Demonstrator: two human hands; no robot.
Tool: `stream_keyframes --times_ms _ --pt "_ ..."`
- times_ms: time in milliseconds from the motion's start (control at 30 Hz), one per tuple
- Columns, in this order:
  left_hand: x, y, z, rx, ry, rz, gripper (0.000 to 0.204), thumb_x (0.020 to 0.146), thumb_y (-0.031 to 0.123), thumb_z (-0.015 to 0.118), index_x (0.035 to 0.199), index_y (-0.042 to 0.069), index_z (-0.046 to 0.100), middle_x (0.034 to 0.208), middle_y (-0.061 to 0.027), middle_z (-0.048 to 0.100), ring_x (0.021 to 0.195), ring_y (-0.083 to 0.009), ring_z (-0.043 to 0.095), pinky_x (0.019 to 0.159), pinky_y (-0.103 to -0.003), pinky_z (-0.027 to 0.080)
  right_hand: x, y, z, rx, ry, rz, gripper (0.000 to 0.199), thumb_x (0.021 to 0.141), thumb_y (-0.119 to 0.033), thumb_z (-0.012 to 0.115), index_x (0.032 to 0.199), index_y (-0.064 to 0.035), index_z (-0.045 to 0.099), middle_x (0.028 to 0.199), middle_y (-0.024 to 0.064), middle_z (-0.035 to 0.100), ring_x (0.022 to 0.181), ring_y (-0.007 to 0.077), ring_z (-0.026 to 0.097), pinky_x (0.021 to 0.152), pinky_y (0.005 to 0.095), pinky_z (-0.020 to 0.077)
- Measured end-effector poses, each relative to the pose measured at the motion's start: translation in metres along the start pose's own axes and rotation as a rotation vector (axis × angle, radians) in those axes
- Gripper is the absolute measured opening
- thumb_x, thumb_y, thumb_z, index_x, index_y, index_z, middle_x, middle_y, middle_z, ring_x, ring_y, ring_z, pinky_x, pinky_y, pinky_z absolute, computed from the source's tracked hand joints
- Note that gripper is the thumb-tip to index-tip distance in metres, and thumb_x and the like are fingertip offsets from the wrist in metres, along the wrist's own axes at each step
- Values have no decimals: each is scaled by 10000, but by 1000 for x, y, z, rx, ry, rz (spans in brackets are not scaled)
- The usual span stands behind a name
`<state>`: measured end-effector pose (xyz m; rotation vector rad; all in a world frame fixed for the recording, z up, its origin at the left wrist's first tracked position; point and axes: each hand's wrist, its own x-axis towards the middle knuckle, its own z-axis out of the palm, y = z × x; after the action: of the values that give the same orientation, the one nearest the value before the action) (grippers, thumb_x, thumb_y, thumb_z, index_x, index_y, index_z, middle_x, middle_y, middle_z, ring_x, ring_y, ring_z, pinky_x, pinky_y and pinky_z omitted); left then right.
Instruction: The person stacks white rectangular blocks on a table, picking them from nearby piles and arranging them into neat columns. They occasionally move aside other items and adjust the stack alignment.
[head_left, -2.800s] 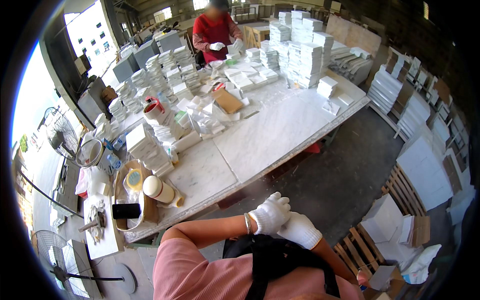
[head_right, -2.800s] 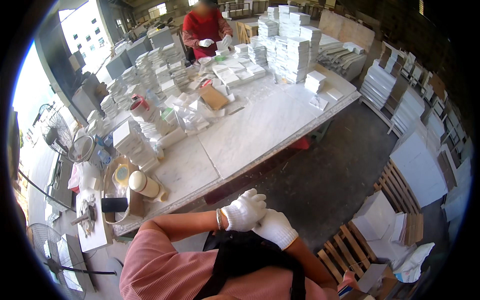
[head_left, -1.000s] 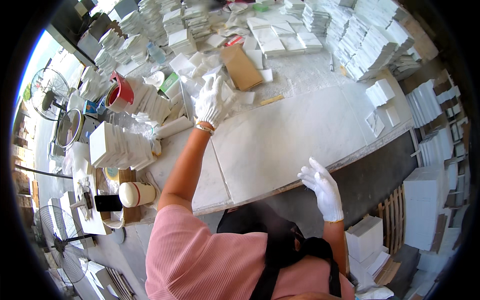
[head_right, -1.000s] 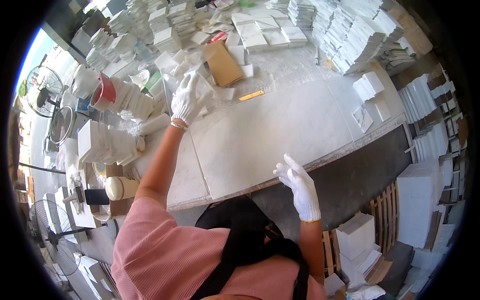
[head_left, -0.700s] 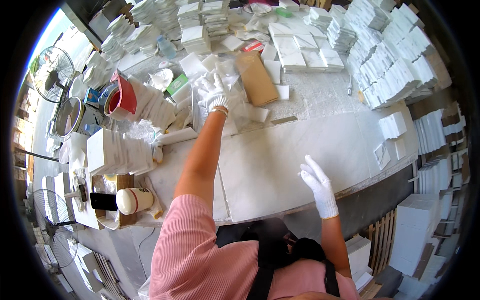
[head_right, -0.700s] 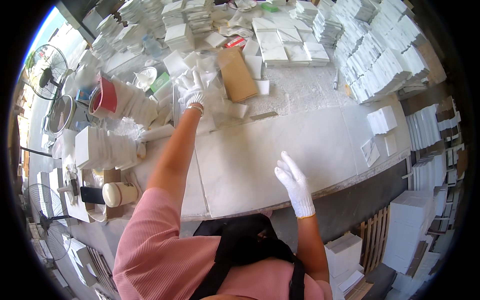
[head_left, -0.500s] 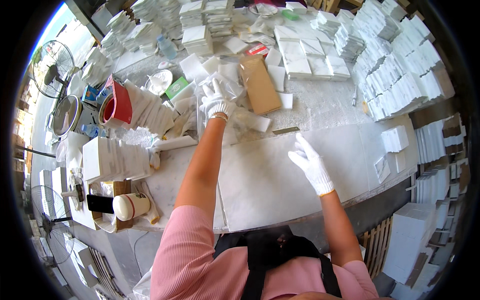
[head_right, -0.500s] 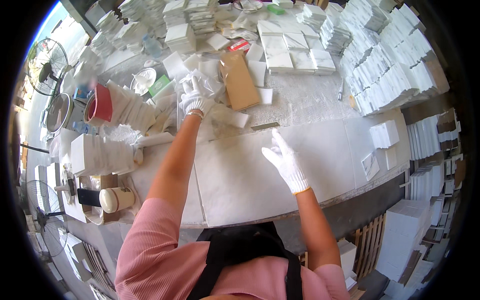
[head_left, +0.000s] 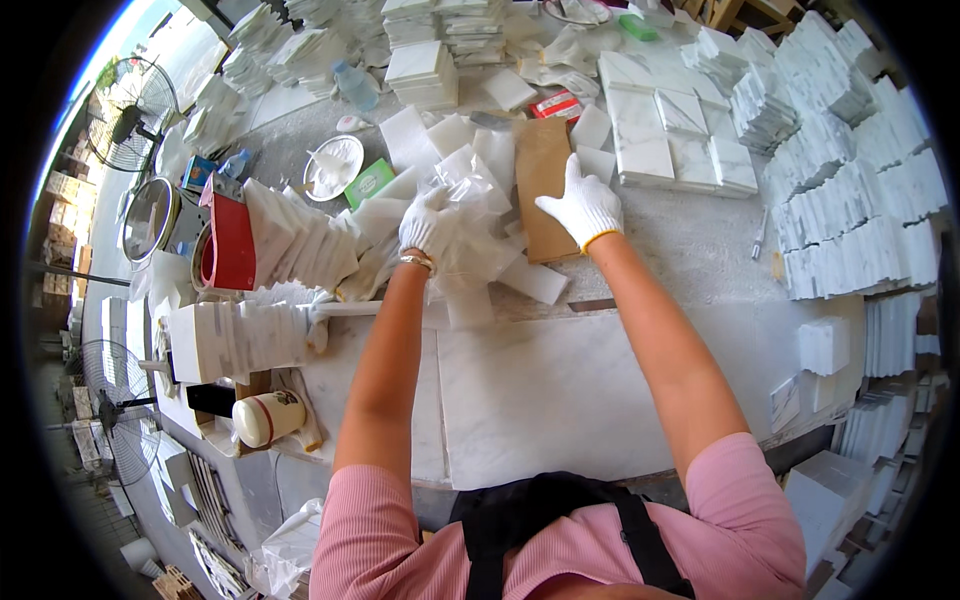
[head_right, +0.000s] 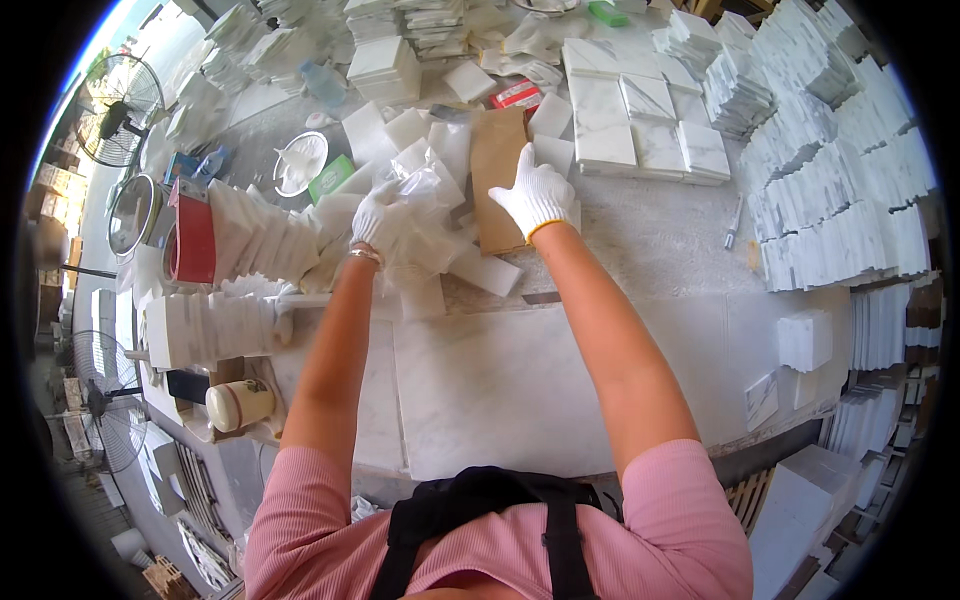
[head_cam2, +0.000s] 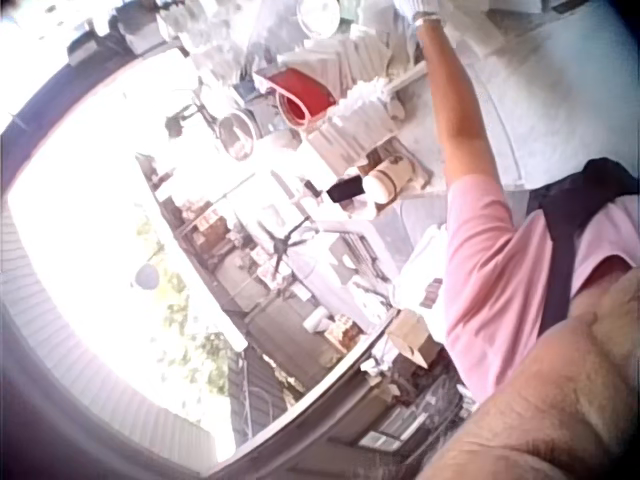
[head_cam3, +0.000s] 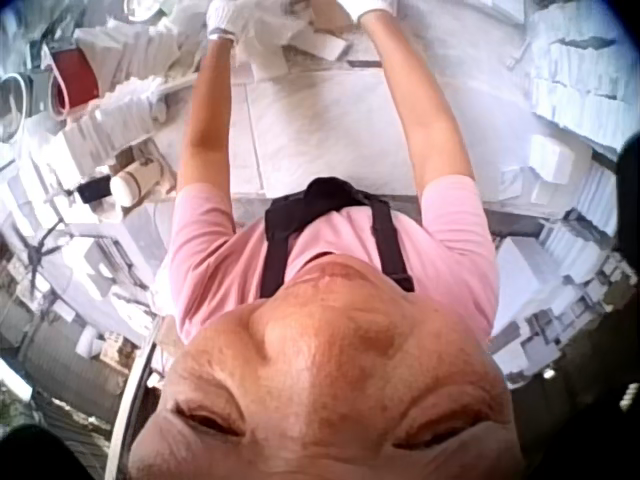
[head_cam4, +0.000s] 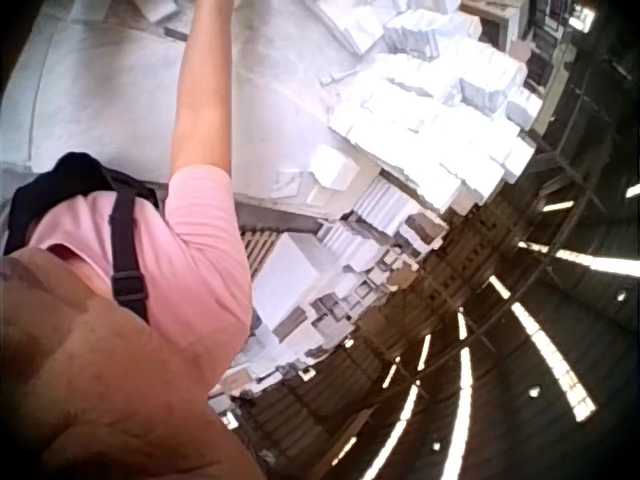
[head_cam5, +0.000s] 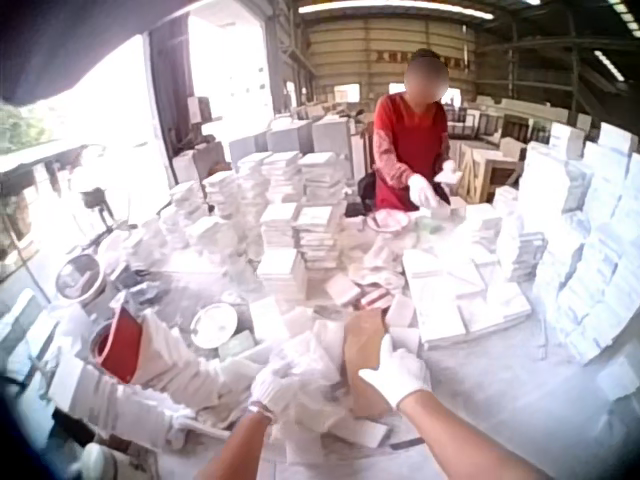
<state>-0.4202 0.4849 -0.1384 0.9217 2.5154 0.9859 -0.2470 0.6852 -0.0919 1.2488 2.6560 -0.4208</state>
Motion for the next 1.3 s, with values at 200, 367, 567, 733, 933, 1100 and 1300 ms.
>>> stream_keyframes --times_ms 200,367,567,733,933,1100,1300 --pt "0 -2 -32 -580 29 -63 478 880 264 687 1282 13 623 1098 -100 722 933 -134 654 816 -277 521 25 -6 4 164 10 58 1188 682 -590 790 1543 -48 175 1192 235 644 1012 360 679 821 473 562" --pt "-13 -37 -60 -174 304 340 403 910 188 675 1270 13 625 1058 -49 699 874 -110 635 748 -268 522 50 11 35 486 81 -11 1119 616 -460 850 1476 37 335 1202 218 663 976 324 698 841 398 561" --pt "-69 30 -102 -779 367 94 337 887 80 698 1199 -26 627 1040 -69 672 859 -131 637 743 -268 542 38 12 23 1173 -95 36 725 649 -332 859 1145 125 594 1110 239 677 919 284 699 794 369 564" --pt "-119 17 -122 -913 489 -26 382 841 22 732 1197 -29 606 1025 -68 652 859 -147 633 745 -278 549 -5 10 -18 1539 -112 66 542 729 -216 843 1112 92 614 1045 167 683 881 213 681 767 330 555" --pt "-186 15 -141 -933 584 -177 413 822 -16 710 1219 -19 592 1076 -66 635 898 -147 610 761 -271 521 -65 34 -42 1593 56 92 408 830 -174 781 1160 28 651 1065 102 694 940 195 679 840 319 546" --pt "-225 8 -128 -1037 420 -182 376 830 -8 701 1195 10 614 1063 -29 642 913 -122 595 766 -249 498 -168 64 -46 1612 151 103 396 872 -151 742 1206 26 624 1111 84 678 985 183 666 869 317 535" --pt "-236 25 -76 -1055 -10 -174 332 836 16 693 1159 -2 618 1021 -31 651 900 -101 600 750 -240 503 -286 129 -24 1618 289 322 362 881 -116 728 1205 15 633 1094 74 682 975 167 662 868 310 529"
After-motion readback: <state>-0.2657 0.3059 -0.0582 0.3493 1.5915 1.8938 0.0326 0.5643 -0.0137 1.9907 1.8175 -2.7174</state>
